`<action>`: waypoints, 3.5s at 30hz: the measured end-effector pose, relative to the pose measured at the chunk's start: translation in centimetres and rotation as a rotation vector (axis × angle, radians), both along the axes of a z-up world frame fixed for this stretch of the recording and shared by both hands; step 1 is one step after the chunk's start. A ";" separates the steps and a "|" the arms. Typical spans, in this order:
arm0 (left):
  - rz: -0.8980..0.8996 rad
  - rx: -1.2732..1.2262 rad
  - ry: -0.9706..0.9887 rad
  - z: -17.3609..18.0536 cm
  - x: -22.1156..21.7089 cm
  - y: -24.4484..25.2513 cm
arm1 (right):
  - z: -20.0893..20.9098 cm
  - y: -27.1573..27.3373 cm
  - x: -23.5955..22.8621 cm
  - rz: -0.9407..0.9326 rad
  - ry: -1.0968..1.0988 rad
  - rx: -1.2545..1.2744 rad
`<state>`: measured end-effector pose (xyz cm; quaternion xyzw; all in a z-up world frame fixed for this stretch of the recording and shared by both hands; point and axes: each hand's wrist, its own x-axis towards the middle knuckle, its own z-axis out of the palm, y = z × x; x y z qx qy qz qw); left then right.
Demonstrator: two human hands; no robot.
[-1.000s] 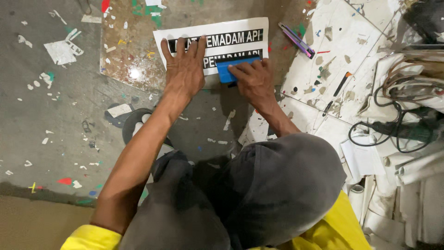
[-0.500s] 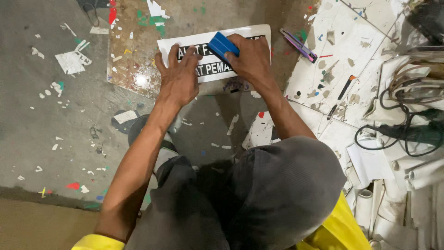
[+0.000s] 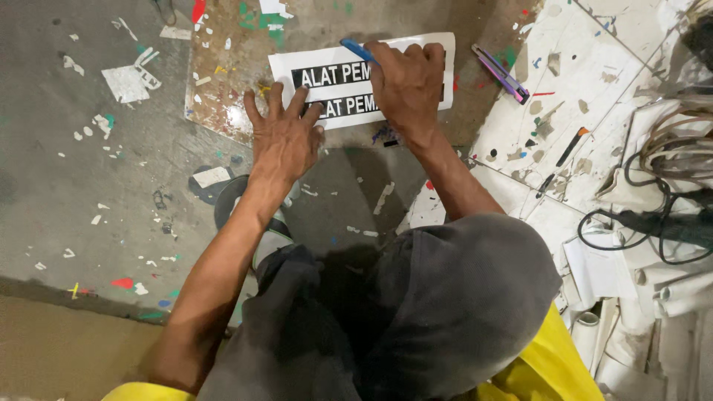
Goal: The person smooths a printed sign with a blue squeegee, then uses a ruler and a utility knife to cut the sign into strips. The person removes cut pieces and continues cutting along straight lines.
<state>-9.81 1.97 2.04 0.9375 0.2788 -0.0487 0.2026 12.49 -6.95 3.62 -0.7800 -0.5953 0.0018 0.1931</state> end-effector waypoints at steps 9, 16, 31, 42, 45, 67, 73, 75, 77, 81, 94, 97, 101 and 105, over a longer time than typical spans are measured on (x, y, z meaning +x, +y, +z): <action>0.074 -0.074 -0.056 0.0 -0.2 -0.2 | -0.6 -5.3 -3.5 0.243 -0.083 -0.020; 0.055 -0.085 0.081 1.1 1.0 0.2 | 0.4 -7.9 -3.9 0.325 0.051 -0.106; 0.289 -0.441 -0.148 3.3 1.8 -1.7 | 0.8 -6.5 -7.1 -0.300 0.814 0.128; 0.771 -0.588 -0.395 -0.7 2.7 -2.4 | -2.7 -6.9 -3.2 0.020 0.275 -0.241; 0.695 -0.430 -0.276 -1.5 5.1 -0.9 | -5.0 -6.2 -2.8 0.047 0.307 -0.304; 0.637 -0.006 -0.014 -2.2 -0.8 4.6 | -5.6 -7.6 -0.9 0.086 0.511 -0.273; 0.595 0.167 -0.028 -1.3 -0.7 5.1 | -5.7 -7.6 -0.5 0.112 0.444 -0.287; 0.619 0.181 -0.071 0.2 -0.5 5.0 | -4.9 -7.6 -0.6 0.135 0.445 -0.246; 0.708 -0.031 -0.210 2.3 -0.6 4.5 | -3.5 -7.7 -1.7 0.123 0.251 -0.206; 0.671 -0.499 -0.494 5.7 -1.1 -1.0 | -0.3 -8.3 -5.8 0.142 0.896 -0.174; 0.014 -0.462 0.043 5.0 4.5 -6.9 | 2.1 -12.6 -3.7 -0.232 0.741 -0.374; -0.010 -0.114 0.002 2.5 6.7 -5.3 | 0.8 -12.8 -1.0 -0.183 0.401 0.001; 0.035 -0.074 0.138 -1.3 7.3 -4.0 | -1.1 -12.5 1.8 -0.068 0.077 -0.115; 0.048 0.001 0.105 -3.8 6.5 -4.3 | -1.9 -13.9 2.0 0.035 0.153 -0.132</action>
